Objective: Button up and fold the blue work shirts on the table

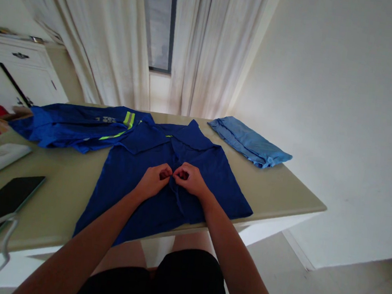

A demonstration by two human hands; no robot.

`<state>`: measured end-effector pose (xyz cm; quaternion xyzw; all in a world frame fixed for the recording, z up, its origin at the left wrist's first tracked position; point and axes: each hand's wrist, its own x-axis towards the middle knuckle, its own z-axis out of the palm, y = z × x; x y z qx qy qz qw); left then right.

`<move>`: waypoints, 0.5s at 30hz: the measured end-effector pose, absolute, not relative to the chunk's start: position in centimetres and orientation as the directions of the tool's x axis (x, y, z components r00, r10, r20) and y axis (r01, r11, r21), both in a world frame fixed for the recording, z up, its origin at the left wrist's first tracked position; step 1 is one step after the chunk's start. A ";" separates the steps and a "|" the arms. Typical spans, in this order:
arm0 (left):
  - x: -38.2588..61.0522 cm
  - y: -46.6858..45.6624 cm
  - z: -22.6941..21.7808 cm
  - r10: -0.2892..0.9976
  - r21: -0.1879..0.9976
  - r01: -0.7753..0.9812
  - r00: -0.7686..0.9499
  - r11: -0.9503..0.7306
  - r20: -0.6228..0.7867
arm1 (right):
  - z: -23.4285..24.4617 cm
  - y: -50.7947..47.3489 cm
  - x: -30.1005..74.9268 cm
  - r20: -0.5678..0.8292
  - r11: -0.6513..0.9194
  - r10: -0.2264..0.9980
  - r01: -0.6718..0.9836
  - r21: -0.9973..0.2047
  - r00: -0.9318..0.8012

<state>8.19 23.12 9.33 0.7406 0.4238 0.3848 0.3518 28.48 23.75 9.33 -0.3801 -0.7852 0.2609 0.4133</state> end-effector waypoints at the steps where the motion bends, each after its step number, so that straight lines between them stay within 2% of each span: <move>1: 8.2 23.1 9.4 0.894 0.846 0.351 0.350 -0.401 0.279 | 9.3 23.8 28.5 0.447 0.570 0.816 0.380 -0.728 -0.366; 10: 8.3 23.1 9.3 0.924 0.833 0.413 0.258 -0.368 0.281 | 8.9 24.3 28.7 0.496 0.619 0.781 0.368 -0.694 -0.379; 15: 8.5 22.9 9.7 0.910 0.812 0.425 0.295 -0.399 0.292 | 9.1 24.0 28.6 0.463 0.587 0.805 0.384 -0.712 -0.371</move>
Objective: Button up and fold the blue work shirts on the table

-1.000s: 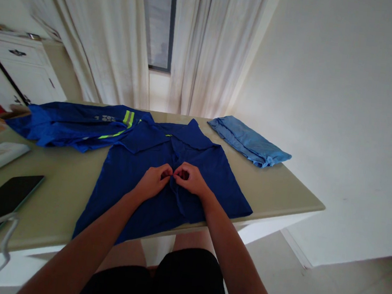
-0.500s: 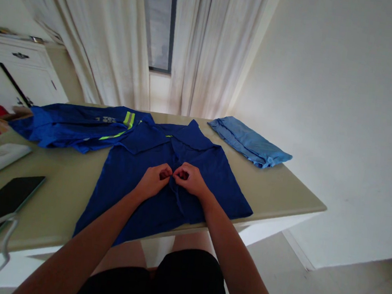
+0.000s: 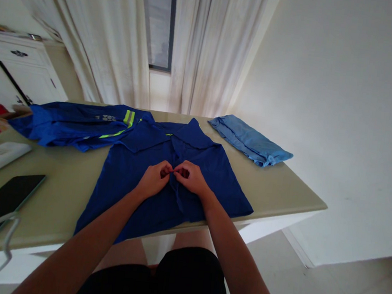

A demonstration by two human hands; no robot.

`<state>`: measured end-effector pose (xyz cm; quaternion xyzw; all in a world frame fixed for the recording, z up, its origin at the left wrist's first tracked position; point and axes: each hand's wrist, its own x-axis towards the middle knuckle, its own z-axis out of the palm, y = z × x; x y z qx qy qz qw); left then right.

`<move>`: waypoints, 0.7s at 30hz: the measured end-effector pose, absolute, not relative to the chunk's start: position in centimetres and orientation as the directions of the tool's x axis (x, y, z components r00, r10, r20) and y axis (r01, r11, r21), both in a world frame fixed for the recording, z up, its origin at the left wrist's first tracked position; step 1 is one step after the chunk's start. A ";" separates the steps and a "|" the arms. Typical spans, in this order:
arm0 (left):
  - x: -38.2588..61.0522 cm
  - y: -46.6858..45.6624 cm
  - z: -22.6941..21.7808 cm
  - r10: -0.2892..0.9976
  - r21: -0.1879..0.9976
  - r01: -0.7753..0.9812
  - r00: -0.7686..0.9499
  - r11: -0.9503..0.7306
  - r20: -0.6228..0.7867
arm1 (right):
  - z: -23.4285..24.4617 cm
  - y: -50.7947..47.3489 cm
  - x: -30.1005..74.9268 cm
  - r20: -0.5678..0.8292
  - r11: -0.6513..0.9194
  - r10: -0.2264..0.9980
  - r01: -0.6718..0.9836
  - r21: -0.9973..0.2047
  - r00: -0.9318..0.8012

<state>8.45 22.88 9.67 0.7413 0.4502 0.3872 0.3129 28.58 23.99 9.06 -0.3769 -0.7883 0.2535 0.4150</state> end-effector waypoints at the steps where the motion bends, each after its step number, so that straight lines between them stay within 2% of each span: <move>1: 8.5 22.9 9.7 0.905 0.809 0.423 0.304 -0.408 0.298 | 9.0 24.0 28.6 0.442 0.569 0.816 0.381 -0.729 -0.373; 4: 8.5 23.0 9.7 0.894 0.800 0.419 0.322 -0.429 0.311 | 8.9 23.9 28.6 0.388 0.523 0.838 0.361 -0.772 -0.384; 9: 8.4 23.4 9.8 0.876 0.797 0.391 0.346 -0.461 0.337 | 9.0 23.9 28.4 0.380 0.493 0.854 0.321 -0.809 -0.355; 15: 8.4 23.5 9.6 0.902 0.820 0.398 0.308 -0.411 0.303 | 9.1 24.0 28.4 0.432 0.504 0.847 0.208 -0.838 -0.310; 21: 8.3 23.8 9.0 0.933 0.848 0.407 0.256 -0.340 0.251 | 9.0 23.9 28.3 0.398 0.466 0.868 0.210 -0.860 -0.295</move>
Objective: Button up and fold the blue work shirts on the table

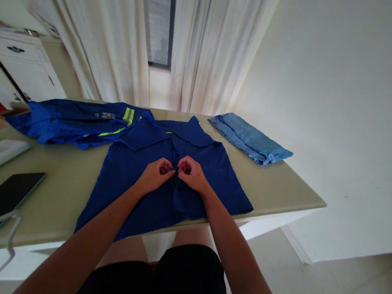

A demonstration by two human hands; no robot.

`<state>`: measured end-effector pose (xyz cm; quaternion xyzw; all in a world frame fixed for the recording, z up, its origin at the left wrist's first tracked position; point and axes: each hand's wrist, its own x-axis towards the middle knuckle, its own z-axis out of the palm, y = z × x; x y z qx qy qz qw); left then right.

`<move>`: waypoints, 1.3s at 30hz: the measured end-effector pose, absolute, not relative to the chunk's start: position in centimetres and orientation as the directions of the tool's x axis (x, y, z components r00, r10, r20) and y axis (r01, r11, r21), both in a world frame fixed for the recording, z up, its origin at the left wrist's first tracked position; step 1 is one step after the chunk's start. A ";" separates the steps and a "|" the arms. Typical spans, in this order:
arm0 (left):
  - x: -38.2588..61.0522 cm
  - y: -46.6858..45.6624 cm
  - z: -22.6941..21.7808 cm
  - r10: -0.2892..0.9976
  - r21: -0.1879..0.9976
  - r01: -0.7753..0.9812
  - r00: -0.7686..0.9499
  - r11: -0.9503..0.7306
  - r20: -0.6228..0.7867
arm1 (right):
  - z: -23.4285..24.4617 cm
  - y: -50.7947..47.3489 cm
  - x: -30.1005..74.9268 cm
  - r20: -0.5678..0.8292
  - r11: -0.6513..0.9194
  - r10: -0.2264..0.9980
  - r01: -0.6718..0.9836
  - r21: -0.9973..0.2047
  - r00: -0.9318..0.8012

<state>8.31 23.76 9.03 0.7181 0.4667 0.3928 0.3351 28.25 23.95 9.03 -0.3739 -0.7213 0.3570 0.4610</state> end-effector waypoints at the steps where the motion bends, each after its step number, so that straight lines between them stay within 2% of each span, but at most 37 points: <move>1: 8.3 23.8 9.0 0.937 0.838 0.430 0.251 -0.334 0.244 | 9.1 23.9 28.2 0.403 0.468 0.867 0.203 -0.860 -0.293; 5: 8.2 23.8 9.3 0.945 0.794 0.516 0.224 -0.322 0.238 | 9.4 23.7 28.2 0.418 0.475 0.867 0.196 -0.858 -0.271; 8: 8.3 23.9 9.4 0.935 0.796 0.496 0.249 -0.347 0.253 | 9.7 23.5 28.2 0.416 0.475 0.867 0.203 -0.856 -0.274; 14: 8.7 24.1 9.4 0.940 0.907 0.307 0.272 -0.287 0.206 | 9.5 23.6 28.0 0.425 0.471 0.874 0.200 -0.859 -0.236; 19: 8.7 23.6 9.7 0.939 0.982 0.170 0.344 -0.080 0.017 | 9.4 23.7 28.1 0.415 0.451 0.888 0.207 -0.868 -0.196; 23: 8.3 23.5 9.8 0.913 0.996 0.069 0.400 0.058 -0.081 | 9.4 23.6 28.3 0.434 0.480 0.872 0.216 -0.850 -0.228; 31: 8.0 23.6 9.4 0.889 0.980 -0.103 0.445 0.168 -0.105 | 9.6 23.6 28.5 0.502 0.570 0.818 0.273 -0.775 -0.282; 34: 7.7 23.6 9.6 0.885 0.983 -0.086 0.453 0.161 -0.105 | 9.4 23.9 28.9 0.508 0.584 0.809 0.299 -0.755 -0.297; 39: 7.4 23.6 9.6 0.891 0.994 0.068 0.441 0.085 -0.107 | 9.4 24.1 29.5 0.517 0.636 0.768 0.353 -0.686 -0.379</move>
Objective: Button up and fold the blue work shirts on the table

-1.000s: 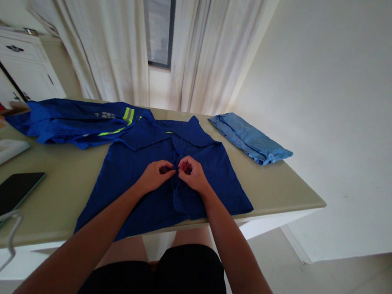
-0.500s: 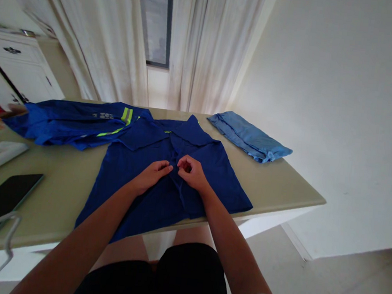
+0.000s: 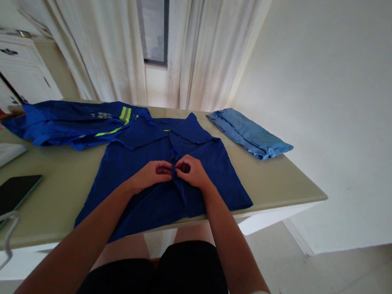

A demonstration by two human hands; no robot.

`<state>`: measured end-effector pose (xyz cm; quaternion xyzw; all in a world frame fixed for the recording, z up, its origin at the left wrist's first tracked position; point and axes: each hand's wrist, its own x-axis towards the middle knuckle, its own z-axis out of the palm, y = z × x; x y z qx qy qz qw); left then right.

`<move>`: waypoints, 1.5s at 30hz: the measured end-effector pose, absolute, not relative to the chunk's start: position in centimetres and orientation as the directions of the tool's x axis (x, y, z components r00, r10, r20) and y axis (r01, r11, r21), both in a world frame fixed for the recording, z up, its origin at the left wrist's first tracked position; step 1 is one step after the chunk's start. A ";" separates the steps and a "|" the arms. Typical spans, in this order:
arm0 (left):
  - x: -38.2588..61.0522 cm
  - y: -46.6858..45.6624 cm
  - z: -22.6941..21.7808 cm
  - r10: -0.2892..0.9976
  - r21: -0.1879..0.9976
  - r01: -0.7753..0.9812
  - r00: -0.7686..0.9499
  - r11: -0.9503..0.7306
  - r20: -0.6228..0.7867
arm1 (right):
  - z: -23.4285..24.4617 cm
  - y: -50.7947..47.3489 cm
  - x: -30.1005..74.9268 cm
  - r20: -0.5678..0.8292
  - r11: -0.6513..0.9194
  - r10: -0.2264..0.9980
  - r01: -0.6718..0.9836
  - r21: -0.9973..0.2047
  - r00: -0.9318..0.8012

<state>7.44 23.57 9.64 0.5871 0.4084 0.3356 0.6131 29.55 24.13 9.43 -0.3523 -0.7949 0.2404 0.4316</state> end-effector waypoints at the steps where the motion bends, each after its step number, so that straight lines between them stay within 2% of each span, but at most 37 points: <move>1: 7.5 23.6 9.6 0.893 0.993 0.095 0.437 0.073 -0.107 | 9.5 24.1 29.6 0.509 0.638 0.766 0.363 -0.679 -0.393; 6: 7.6 23.8 9.2 0.910 0.974 0.211 0.414 -0.079 -0.016 | 9.5 24.0 29.7 0.450 0.593 0.797 0.374 -0.713 -0.403; 10: 7.6 23.9 9.1 0.895 0.948 0.279 0.447 -0.152 0.012 | 9.7 24.2 30.1 0.499 0.557 0.829 0.300 -0.775 -0.252; 13: 7.6 23.9 9.1 0.891 0.918 0.325 0.450 -0.226 0.060 | 9.9 24.4 30.6 0.474 0.510 0.859 0.242 -0.825 -0.193; 24: 7.7 22.9 10.0 0.871 0.782 0.424 0.394 -0.456 0.294 | 9.3 24.3 29.9 0.426 0.545 0.817 0.282 -0.789 -0.388; 30: 7.8 22.7 10.0 0.888 0.772 0.456 0.339 -0.444 0.311 | 9.5 24.2 29.9 0.431 0.561 0.806 0.288 -0.776 -0.407; 34: 7.6 22.8 10.0 0.859 0.746 0.454 0.405 -0.487 0.314 | 9.4 24.3 29.9 0.442 0.585 0.791 0.312 -0.749 -0.423; 37: 7.5 22.9 9.8 0.868 0.743 0.470 0.386 -0.477 0.312 | 9.2 24.3 29.8 0.460 0.620 0.764 0.319 -0.717 -0.452; 42: 7.6 23.1 9.7 0.909 0.814 0.434 0.329 -0.386 0.256 | 9.3 23.9 29.5 0.489 0.666 0.732 0.352 -0.657 -0.474; 45: 7.6 23.3 10.1 0.920 0.893 0.338 0.352 -0.297 0.172 | 9.6 23.5 29.1 0.493 0.634 0.765 0.348 -0.691 -0.415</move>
